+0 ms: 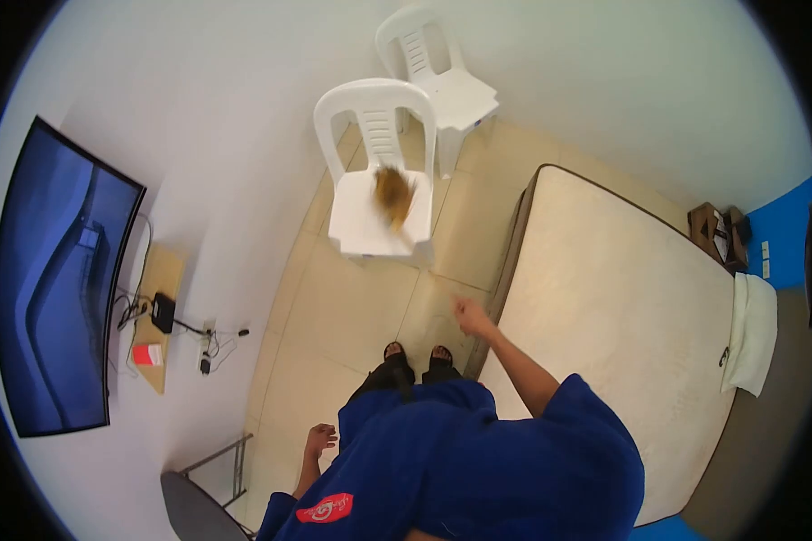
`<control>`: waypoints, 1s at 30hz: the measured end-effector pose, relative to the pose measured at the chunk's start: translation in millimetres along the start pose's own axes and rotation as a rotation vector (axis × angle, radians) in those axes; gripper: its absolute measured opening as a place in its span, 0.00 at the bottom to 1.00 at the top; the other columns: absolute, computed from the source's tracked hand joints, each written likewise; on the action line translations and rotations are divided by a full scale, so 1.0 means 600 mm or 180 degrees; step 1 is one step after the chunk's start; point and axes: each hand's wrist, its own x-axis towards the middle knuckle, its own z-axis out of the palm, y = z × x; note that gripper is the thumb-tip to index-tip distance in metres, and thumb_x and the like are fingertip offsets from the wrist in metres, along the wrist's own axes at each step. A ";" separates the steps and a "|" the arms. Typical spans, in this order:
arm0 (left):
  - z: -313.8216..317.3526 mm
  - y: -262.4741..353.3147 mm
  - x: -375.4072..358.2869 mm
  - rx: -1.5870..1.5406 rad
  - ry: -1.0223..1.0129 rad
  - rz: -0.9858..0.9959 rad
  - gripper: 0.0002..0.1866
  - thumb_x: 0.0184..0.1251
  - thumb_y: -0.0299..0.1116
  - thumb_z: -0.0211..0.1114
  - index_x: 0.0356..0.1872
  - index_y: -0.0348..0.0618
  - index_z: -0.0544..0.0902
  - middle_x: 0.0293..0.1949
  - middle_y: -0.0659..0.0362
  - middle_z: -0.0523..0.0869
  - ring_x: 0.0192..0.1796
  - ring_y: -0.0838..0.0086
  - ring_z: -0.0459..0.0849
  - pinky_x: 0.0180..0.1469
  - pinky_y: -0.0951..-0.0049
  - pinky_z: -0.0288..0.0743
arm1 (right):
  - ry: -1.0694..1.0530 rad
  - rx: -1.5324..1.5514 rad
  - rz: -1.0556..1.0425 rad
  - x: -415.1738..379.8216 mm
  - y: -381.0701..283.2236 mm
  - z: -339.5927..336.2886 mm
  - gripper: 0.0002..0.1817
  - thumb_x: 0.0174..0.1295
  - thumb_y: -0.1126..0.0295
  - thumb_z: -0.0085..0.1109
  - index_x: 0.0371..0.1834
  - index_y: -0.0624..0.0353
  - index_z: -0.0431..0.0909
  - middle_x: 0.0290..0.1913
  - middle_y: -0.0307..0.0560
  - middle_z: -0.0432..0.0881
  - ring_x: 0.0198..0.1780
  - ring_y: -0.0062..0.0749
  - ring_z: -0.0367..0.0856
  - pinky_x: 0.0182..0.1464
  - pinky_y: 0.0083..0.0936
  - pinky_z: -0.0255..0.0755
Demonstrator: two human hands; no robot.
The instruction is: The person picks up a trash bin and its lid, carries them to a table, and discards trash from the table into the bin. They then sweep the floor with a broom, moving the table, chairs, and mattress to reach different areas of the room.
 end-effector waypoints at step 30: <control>0.533 1.190 0.464 -0.0738 -0.0784 0.1459 0.18 0.59 0.46 0.55 0.37 0.40 0.73 0.32 0.58 0.80 0.34 0.75 0.79 0.33 0.73 0.73 | -0.0059 0.2592 0.0422 0.392 -0.295 -0.707 0.20 0.64 0.67 0.41 0.60 0.52 0.61 0.20 0.35 0.67 0.12 0.14 0.57 0.11 0.11 0.53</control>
